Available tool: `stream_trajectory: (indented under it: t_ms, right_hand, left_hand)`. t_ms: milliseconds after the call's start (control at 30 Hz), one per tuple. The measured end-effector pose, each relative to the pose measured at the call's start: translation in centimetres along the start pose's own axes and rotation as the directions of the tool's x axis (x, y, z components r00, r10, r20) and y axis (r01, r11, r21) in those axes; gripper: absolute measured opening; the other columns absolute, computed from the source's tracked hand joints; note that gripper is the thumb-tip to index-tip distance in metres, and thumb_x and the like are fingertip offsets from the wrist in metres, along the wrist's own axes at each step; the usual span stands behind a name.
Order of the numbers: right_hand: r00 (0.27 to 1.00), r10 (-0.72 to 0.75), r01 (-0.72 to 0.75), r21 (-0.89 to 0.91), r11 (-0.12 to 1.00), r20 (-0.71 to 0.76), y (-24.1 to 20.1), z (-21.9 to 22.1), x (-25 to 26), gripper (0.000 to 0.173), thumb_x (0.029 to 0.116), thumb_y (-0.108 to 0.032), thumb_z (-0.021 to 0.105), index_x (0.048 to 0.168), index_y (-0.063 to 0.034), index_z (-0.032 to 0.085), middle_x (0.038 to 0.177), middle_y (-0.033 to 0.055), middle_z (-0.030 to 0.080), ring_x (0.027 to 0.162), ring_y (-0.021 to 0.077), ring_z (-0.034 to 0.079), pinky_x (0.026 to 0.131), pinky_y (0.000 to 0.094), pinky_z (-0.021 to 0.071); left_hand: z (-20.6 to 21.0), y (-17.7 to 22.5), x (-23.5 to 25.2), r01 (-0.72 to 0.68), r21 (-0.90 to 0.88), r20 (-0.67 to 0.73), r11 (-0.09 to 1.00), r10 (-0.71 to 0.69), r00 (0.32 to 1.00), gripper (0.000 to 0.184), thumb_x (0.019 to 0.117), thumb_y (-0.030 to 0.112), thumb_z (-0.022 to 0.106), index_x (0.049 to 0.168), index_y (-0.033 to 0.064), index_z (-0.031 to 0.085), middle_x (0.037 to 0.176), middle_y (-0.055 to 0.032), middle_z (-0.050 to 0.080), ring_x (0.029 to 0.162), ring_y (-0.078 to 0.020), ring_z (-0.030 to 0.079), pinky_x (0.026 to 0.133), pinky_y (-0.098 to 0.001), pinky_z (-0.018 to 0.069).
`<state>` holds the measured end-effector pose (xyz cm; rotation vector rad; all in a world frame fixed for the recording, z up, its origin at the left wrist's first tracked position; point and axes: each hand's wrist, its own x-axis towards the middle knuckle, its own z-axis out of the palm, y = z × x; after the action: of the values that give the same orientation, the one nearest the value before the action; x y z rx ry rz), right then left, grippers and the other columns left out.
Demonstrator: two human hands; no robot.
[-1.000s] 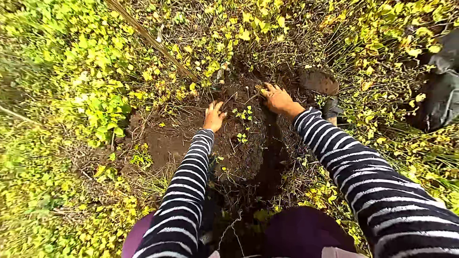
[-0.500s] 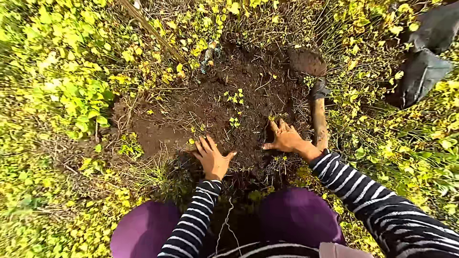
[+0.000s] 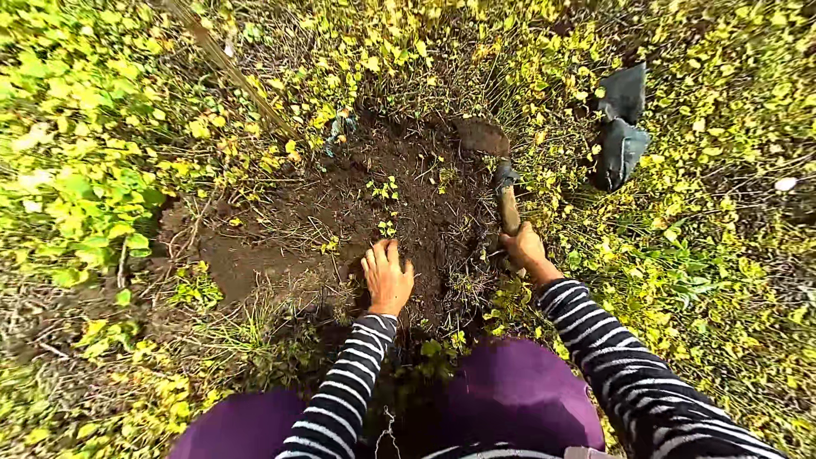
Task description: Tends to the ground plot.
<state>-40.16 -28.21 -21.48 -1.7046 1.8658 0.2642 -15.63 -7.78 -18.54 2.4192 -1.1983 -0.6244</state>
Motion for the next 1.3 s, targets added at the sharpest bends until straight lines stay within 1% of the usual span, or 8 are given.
stream_trajectory:
  t_ms: [200, 367, 533, 633, 800, 900, 1033, 1300]
  right_hand:
    - [0.976, -0.102, -0.018, 0.534, 0.845, 0.195, -3.5, -8.2, -2.7, 0.028, 0.0976, -0.010, 0.064, 0.122, 0.0017, 0.058, 0.095, 0.0119, 0.065, 0.078, 0.0172, 0.064, 0.074, 0.0386, 0.0575]
    - [0.988, -0.133, 0.156, 0.570, 0.807, -0.083, -4.5, -13.9, -6.1, 0.057, 0.0887, -0.006, 0.075, 0.139, -0.0015, 0.047, 0.114, 0.0175, 0.065, 0.090, 0.0265, 0.071, 0.081, 0.0485, 0.0625]
    - [0.986, 0.155, -0.127, 0.354, 0.927, -0.054, 1.7, 0.5, -12.6, 0.058, 0.0832, -0.012, 0.078, 0.132, 0.0048, 0.051, 0.105, 0.0237, 0.067, 0.089, 0.0348, 0.070, 0.081, 0.0541, 0.0575]
    - [0.974, 0.164, -0.197, 0.227, 0.954, 0.154, 0.2, -5.1, -13.2, 0.048, 0.0906, -0.019, 0.078, 0.126, 0.0046, 0.056, 0.103, 0.0217, 0.067, 0.087, 0.0324, 0.069, 0.081, 0.0528, 0.0574]
    - [0.966, 0.201, -0.085, 0.532, 0.842, -0.165, -1.2, -7.1, -11.0, 0.062, 0.0902, -0.014, 0.078, 0.140, 0.0038, 0.046, 0.113, 0.0272, 0.065, 0.096, 0.0390, 0.068, 0.087, 0.0591, 0.0558]
    - [0.984, 0.158, -0.179, 0.470, 0.864, 0.084, 2.2, 1.6, -15.2, 0.052, 0.0827, -0.004, 0.076, 0.128, 0.0061, 0.053, 0.100, 0.0210, 0.067, 0.083, 0.0296, 0.069, 0.077, 0.0492, 0.0593]
    - [0.921, 0.141, -0.152, 0.004, 0.988, 0.363, 3.1, -3.0, -19.8, 0.053, 0.0851, -0.013, 0.077, 0.131, 0.0022, 0.055, 0.108, 0.0232, 0.067, 0.095, 0.0371, 0.068, 0.085, 0.0577, 0.0559]
    - [0.921, -0.091, 0.260, 0.423, 0.868, -0.378, -11.2, -13.7, -10.5, 0.045, 0.1024, -0.035, 0.061, 0.128, 0.0018, 0.055, 0.095, 0.0146, 0.063, 0.076, 0.0224, 0.065, 0.075, 0.0461, 0.0573]
  left_hand:
    - [3.2, 4.8, 1.8, -0.296, -0.171, 0.396, 0.940, 0.341, 0.853, 0.037, 0.1000, 0.016, 0.062, 0.133, -0.0005, 0.064, 0.152, -0.0251, 0.048, 0.139, -0.0412, 0.048, 0.115, -0.0551, 0.0392]
    - [1.7, 4.6, 2.7, -0.278, -0.202, 0.436, 0.939, 0.341, 0.833, 0.034, 0.1005, 0.016, 0.062, 0.131, 0.0001, 0.065, 0.149, -0.0223, 0.051, 0.135, -0.0385, 0.053, 0.114, -0.0545, 0.0417]
    - [2.1, 5.5, 1.5, -0.208, -0.154, 0.580, 0.966, 0.259, 0.773, 0.041, 0.1005, 0.017, 0.061, 0.138, 0.0012, 0.060, 0.156, -0.0231, 0.043, 0.140, -0.0390, 0.049, 0.114, -0.0559, 0.0410]
    - [2.1, 5.6, 1.4, -0.179, -0.123, 0.613, 0.976, 0.217, 0.760, 0.053, 0.0993, 0.025, 0.066, 0.145, 0.0012, 0.054, 0.158, -0.0248, 0.040, 0.143, -0.0404, 0.045, 0.115, -0.0572, 0.0390]
    - [3.0, 7.0, 0.2, -0.130, -0.115, 0.569, 0.985, 0.172, 0.804, 0.075, 0.0949, 0.032, 0.073, 0.154, -0.0007, 0.041, 0.160, -0.0283, 0.034, 0.145, -0.0447, 0.041, 0.117, -0.0586, 0.0364]
    - [4.3, 9.0, -0.5, -0.044, -0.130, 0.488, 0.991, 0.103, 0.867, 0.102, 0.0841, 0.042, 0.083, 0.161, 0.0037, 0.028, 0.163, -0.0296, 0.029, 0.144, -0.0490, 0.040, 0.114, -0.0641, 0.0363]
    - [4.8, 10.6, -0.4, 0.122, -0.086, 0.584, 0.989, -0.049, 0.810, 0.134, 0.0737, 0.052, 0.090, 0.167, 0.0205, -0.001, 0.165, -0.0365, 0.011, 0.131, -0.0545, 0.051, 0.100, -0.0638, 0.0502]
    - [8.5, 9.4, 4.2, 0.092, -0.122, 0.480, 0.988, -0.022, 0.877, 0.112, 0.0791, 0.034, 0.089, 0.166, 0.0295, 0.018, 0.169, -0.0291, -0.007, 0.127, -0.0560, 0.052, 0.092, -0.0616, 0.0561]
